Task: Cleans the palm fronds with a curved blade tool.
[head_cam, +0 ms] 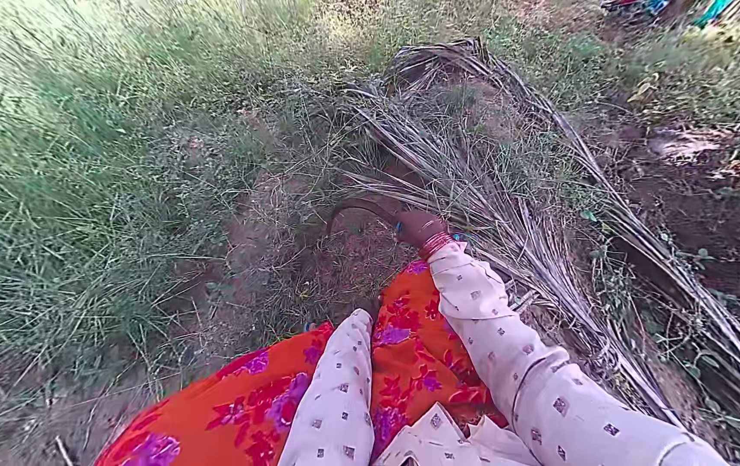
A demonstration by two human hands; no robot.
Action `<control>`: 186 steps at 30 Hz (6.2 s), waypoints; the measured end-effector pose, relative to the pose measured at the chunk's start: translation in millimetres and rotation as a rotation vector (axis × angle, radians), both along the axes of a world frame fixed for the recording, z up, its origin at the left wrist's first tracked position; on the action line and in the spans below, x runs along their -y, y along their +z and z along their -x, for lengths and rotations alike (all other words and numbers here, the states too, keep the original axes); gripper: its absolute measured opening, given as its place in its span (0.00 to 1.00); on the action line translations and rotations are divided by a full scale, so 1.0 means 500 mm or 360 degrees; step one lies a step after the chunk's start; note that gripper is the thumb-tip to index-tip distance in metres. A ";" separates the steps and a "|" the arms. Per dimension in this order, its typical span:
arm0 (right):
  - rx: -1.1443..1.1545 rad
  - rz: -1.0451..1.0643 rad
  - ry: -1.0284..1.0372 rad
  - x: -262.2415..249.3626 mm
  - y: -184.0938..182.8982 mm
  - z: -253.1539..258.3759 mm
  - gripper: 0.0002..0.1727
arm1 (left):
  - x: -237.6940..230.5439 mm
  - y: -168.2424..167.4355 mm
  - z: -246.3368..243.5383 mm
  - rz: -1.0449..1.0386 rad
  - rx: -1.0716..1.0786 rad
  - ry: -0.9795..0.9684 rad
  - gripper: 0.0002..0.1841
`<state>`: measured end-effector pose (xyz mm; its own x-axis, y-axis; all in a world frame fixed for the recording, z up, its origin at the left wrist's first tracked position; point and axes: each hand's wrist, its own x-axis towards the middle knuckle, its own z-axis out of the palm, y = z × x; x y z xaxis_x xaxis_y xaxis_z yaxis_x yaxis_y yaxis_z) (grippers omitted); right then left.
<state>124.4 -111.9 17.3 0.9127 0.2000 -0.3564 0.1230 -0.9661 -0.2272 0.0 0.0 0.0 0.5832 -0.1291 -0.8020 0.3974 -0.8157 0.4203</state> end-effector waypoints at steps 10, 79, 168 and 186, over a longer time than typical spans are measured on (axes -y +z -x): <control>-0.0301 0.0290 0.0086 0.060 -0.047 0.000 0.26 | -0.144 -0.408 -0.089 -0.0189 0.0435 0.0659 0.36; -0.0299 0.0392 -0.0086 0.116 -0.084 -0.021 0.35 | -0.152 -0.420 -0.119 -0.0133 0.0458 0.0142 0.33; -0.0268 0.0314 -0.0223 0.164 -0.035 -0.006 0.38 | -0.117 -0.413 -0.136 -0.0120 0.0631 0.0478 0.30; -0.0250 0.0274 -0.0200 0.156 -0.072 -0.020 0.37 | -0.110 -0.389 -0.139 0.0078 0.0511 0.0564 0.22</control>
